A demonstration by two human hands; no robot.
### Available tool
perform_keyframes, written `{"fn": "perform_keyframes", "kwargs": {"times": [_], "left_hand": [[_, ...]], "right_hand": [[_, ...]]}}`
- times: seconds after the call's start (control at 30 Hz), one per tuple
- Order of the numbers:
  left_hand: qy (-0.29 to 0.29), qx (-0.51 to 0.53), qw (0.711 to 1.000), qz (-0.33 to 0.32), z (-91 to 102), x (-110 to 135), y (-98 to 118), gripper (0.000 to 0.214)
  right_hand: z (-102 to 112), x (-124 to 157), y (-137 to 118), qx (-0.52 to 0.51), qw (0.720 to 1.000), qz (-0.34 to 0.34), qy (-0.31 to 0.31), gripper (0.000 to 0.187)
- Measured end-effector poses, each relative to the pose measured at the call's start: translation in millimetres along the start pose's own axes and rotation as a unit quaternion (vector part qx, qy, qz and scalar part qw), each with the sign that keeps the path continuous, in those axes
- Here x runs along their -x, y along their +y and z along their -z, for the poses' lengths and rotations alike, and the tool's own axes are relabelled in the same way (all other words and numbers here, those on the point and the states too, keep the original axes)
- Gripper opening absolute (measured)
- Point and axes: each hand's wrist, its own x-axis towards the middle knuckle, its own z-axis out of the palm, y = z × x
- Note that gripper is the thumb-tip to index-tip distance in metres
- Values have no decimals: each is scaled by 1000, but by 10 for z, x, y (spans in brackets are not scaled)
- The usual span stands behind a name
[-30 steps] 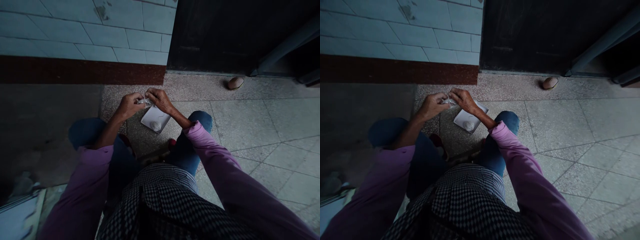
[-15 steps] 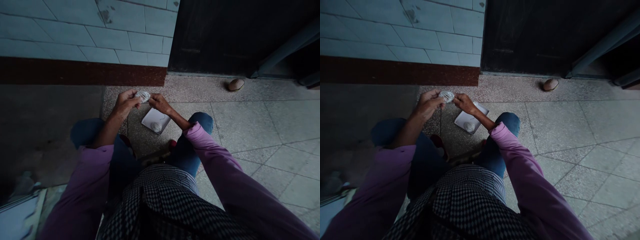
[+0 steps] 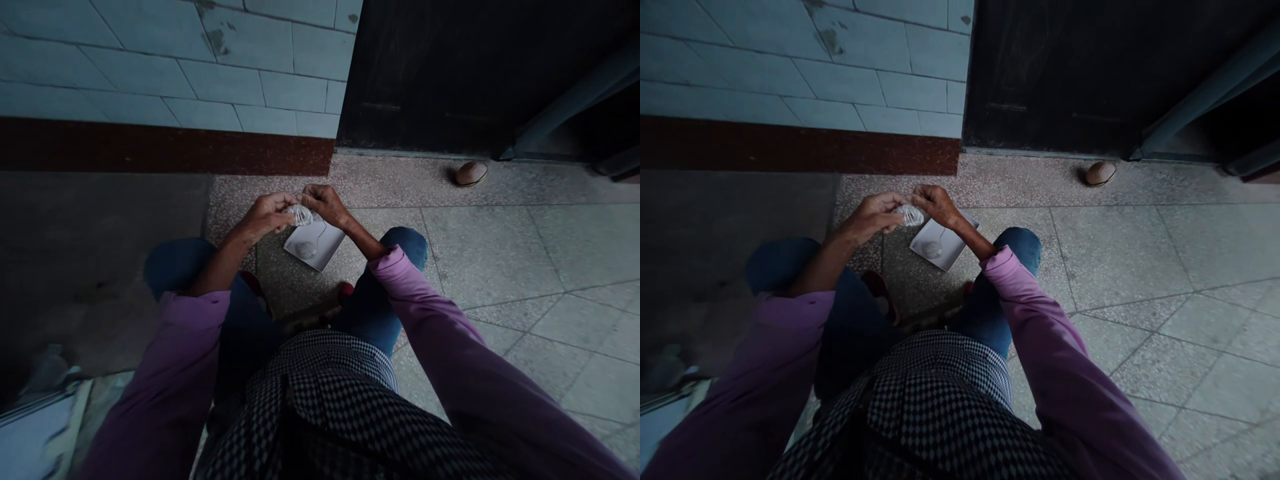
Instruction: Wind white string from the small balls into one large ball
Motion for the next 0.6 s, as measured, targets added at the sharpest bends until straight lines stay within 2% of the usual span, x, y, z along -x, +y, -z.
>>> {"fn": "perform_keyframes", "kwargs": {"times": [0.07, 0.17, 0.3, 0.4, 0.5, 0.6], "left_hand": [[0, 71, 997, -3, 10, 14, 46, 42], [62, 120, 991, -7, 36, -1, 79, 46], [147, 93, 985, -4, 82, -63, 22, 42], [180, 13, 984, -2, 103, -117, -60, 39], [180, -68, 981, -18, 66, -136, -114, 39], [119, -72, 990, -16, -2, -102, -115, 37]], "right_hand": [[-17, -29, 17, -22, 1000, -6, 0, 70], [-93, -14, 19, -23, 1000, -3, -21, 64], [-218, 89, -12, 5, 996, 24, -92, 47], [-239, 143, -43, 19, 989, 41, -138, 46], [-144, 133, -77, 8, 993, 55, -109, 56], [1, 92, -99, 2, 999, 43, -31, 62]]}}
